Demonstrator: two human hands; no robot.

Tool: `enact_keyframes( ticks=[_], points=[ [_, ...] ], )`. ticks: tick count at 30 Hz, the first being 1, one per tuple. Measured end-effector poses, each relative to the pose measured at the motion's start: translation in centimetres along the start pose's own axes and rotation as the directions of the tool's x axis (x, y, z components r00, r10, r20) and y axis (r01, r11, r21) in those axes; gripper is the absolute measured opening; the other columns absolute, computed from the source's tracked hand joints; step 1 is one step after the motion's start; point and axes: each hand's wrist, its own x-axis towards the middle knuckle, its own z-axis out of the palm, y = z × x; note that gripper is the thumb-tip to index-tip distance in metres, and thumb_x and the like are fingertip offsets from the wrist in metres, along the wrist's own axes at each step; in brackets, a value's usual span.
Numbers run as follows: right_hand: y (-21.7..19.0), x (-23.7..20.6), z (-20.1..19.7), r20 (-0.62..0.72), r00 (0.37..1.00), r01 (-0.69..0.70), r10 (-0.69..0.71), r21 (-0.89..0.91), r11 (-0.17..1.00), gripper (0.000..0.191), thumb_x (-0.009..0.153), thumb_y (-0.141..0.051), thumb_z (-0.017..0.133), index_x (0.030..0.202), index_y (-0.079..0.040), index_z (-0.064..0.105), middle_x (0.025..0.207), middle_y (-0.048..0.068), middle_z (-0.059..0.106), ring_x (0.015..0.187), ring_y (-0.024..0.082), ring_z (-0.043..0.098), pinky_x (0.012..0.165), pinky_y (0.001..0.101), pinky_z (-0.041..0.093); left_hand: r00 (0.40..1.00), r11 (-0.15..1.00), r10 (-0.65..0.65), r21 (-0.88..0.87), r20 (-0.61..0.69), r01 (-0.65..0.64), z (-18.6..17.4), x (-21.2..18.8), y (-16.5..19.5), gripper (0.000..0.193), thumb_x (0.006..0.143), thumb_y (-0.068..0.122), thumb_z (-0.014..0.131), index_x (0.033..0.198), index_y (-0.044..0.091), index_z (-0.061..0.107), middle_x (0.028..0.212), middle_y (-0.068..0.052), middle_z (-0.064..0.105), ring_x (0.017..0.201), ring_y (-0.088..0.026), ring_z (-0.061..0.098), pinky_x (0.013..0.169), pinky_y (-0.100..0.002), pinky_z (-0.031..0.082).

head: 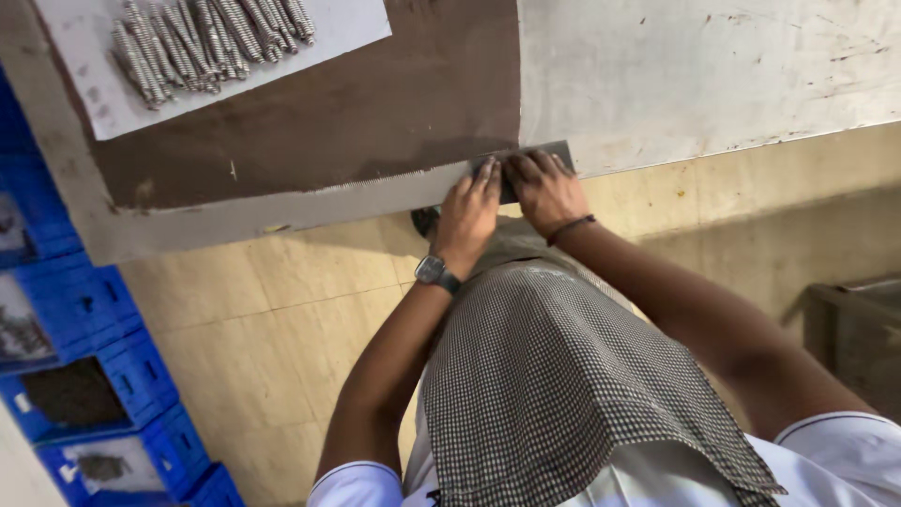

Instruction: The person sands small metal springs on a workbench using a sanding block. They repeatedly pick up springs, rub them against the block, and place them on a white sheet. The person also wipes the workbench surface with the sanding block between batches.

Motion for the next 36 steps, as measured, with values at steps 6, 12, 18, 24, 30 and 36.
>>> enact_keyframes(
  ticks=[6,12,18,24,30,36],
  points=[
    [-2.3,0.9,0.8,-0.028,0.998,-0.05,0.05,0.019,0.999,0.041,0.094,-0.017,0.056,0.132,-0.007,0.067,0.138,0.008,0.063,0.132,0.029,0.055,0.11,0.0513,0.046,1.0,1.0,-0.003,0.023,0.009,0.003,0.5,-0.4,-2.6,0.047,0.093,0.012,0.054,0.139,0.0,0.06,0.145,-0.01,0.061,0.106,-0.027,0.065,0.093,-0.041,0.054],
    [-1.9,2.8,0.9,-0.085,0.995,-0.054,0.049,-0.062,0.997,0.04,0.093,-0.015,0.057,0.132,-0.009,0.068,0.139,0.008,0.063,0.132,0.03,0.055,0.108,0.0498,0.047,1.0,0.999,0.002,0.053,-0.009,-0.001,1.6,1.3,-3.7,0.045,0.091,0.011,0.057,0.135,0.004,0.064,0.145,-0.006,0.063,0.097,-0.025,0.065,0.089,-0.04,0.054],
    [-1.5,3.8,-0.4,-0.068,0.989,-0.131,0.131,0.004,0.991,0.039,0.096,-0.01,0.059,0.134,-0.012,0.069,0.137,0.006,0.066,0.13,0.027,0.059,0.104,0.0422,0.051,0.994,0.987,-0.01,-0.159,-0.105,-0.007,-0.1,2.3,-6.0,0.046,0.091,0.008,0.066,0.137,0.01,0.065,0.139,-0.003,0.065,0.105,-0.024,0.066,0.094,-0.04,0.054],
    [0.8,0.1,-2.6,-0.094,0.984,-0.152,0.154,0.025,0.988,0.046,0.082,-0.013,0.067,0.127,-0.016,0.074,0.132,0.004,0.07,0.125,0.026,0.061,0.099,0.0407,0.054,0.995,0.979,-0.045,-0.2,-0.087,0.027,-1.9,3.7,-5.9,0.049,0.092,0.014,0.072,0.139,0.011,0.06,0.146,-0.003,0.058,0.135,-0.028,0.054,0.116,-0.043,0.045],
    [6.6,-2.8,-4.8,-0.287,0.913,-0.284,0.29,0.065,0.957,0.026,0.096,-0.012,0.07,0.12,-0.016,0.076,0.127,0.002,0.072,0.12,0.025,0.065,0.095,0.0404,0.055,0.979,0.996,0.074,-0.043,-0.191,-0.083,-1.1,8.3,-2.1,0.069,0.09,0.032,0.077,0.146,0.003,0.047,0.154,-0.016,0.046,0.145,-0.036,0.038,0.12,-0.055,0.03],
    [8.0,-3.6,-4.9,-0.307,0.895,-0.328,0.323,0.037,0.944,0.04,0.085,-0.003,0.066,0.121,-0.017,0.077,0.128,0.0,0.073,0.123,0.024,0.065,0.094,0.0392,0.056,0.957,0.953,-0.249,-0.137,0.151,0.269,-3.3,7.8,-3.4,0.064,0.084,0.045,0.078,0.139,0.018,0.059,0.143,-0.007,0.054,0.14,-0.03,0.045,0.119,-0.049,0.035]
  ],
)
